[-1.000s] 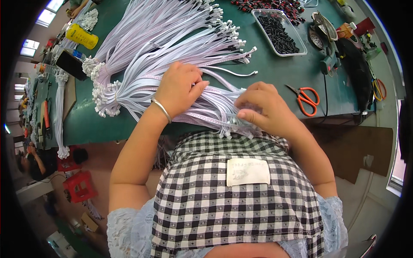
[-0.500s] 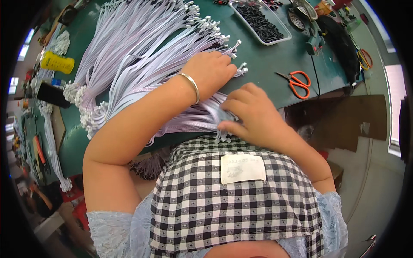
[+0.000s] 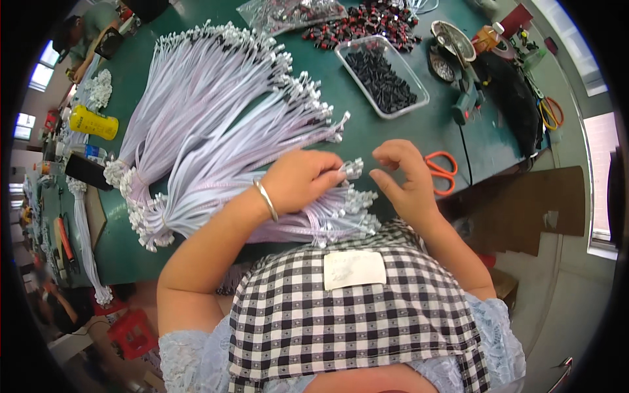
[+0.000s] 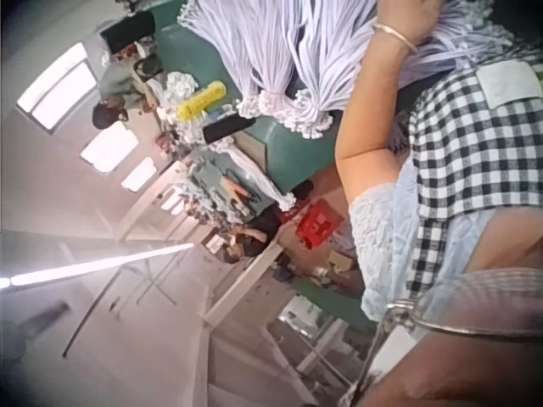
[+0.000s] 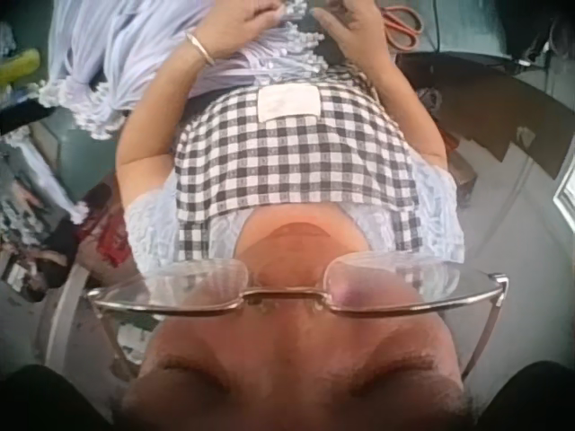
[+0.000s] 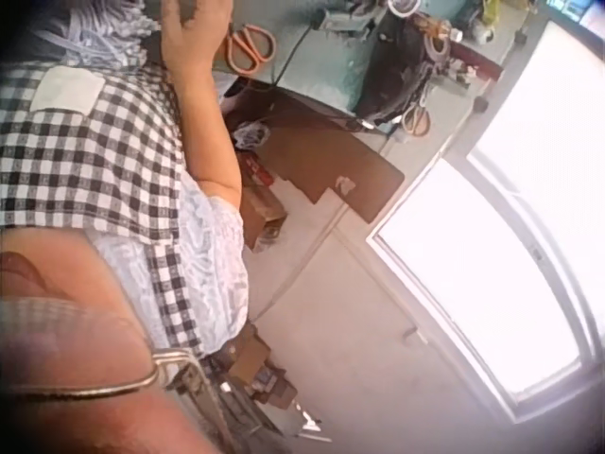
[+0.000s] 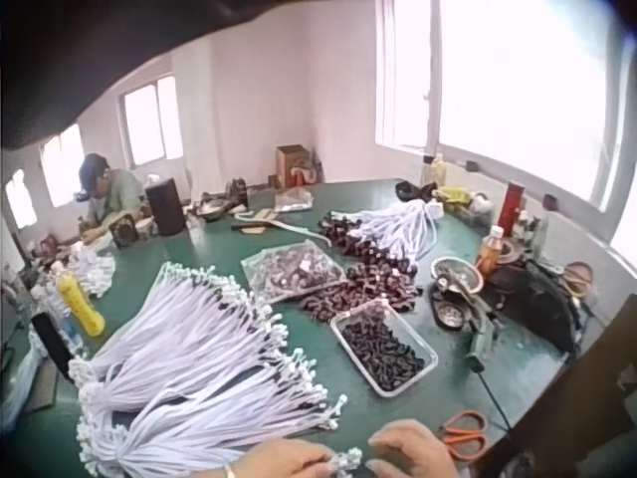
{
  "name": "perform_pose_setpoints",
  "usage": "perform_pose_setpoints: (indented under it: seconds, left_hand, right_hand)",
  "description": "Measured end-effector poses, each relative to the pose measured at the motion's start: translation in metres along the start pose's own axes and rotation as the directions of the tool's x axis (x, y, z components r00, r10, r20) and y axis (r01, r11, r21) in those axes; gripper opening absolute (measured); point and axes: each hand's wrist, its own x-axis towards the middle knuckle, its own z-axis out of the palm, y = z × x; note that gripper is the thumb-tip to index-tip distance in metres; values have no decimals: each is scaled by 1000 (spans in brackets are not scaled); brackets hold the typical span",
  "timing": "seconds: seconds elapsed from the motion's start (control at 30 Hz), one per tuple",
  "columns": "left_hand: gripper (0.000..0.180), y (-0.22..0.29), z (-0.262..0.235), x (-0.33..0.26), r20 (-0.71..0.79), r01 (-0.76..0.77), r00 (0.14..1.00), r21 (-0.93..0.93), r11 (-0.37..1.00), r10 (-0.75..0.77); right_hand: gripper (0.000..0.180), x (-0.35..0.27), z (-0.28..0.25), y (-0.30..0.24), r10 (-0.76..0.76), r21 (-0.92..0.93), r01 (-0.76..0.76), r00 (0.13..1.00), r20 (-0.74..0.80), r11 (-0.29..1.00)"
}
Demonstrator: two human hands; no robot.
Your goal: The person attaches small black plastic connectors to the ends of white flat ribbon cables. They pick up a connector from a container, slide it onto the cable tip, and repeat the process for multiple cables.
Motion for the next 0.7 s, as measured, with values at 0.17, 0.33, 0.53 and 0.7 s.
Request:
perform_pose_setpoints:
  seconds: [0.17, 0.33, 0.53, 0.7]
  left_hand:
    - [22, 0, 2, 8, 43, 15, 999, 53, 998, -17]
    - [17, 0, 6, 10, 39, 231, 973, -209, 950, -228]
    - [17, -1, 6, 6, -16, 216, 975, -131, 968, -220]
    - [25, -6, 10, 3, -110, 129, 981, -238, 963, -158]
  right_hand:
    - [41, 21, 12, 4, -85, -22, 94, 960, 268, 995]
    - [31, 19, 8, 6, 71, -134, -45, 977, 200, 990]
    - [29, 31, 4, 3, -50, -103, 61, 993, 110, 993]
    - [20, 33, 9, 11, -60, -145, 101, 963, 264, 984]
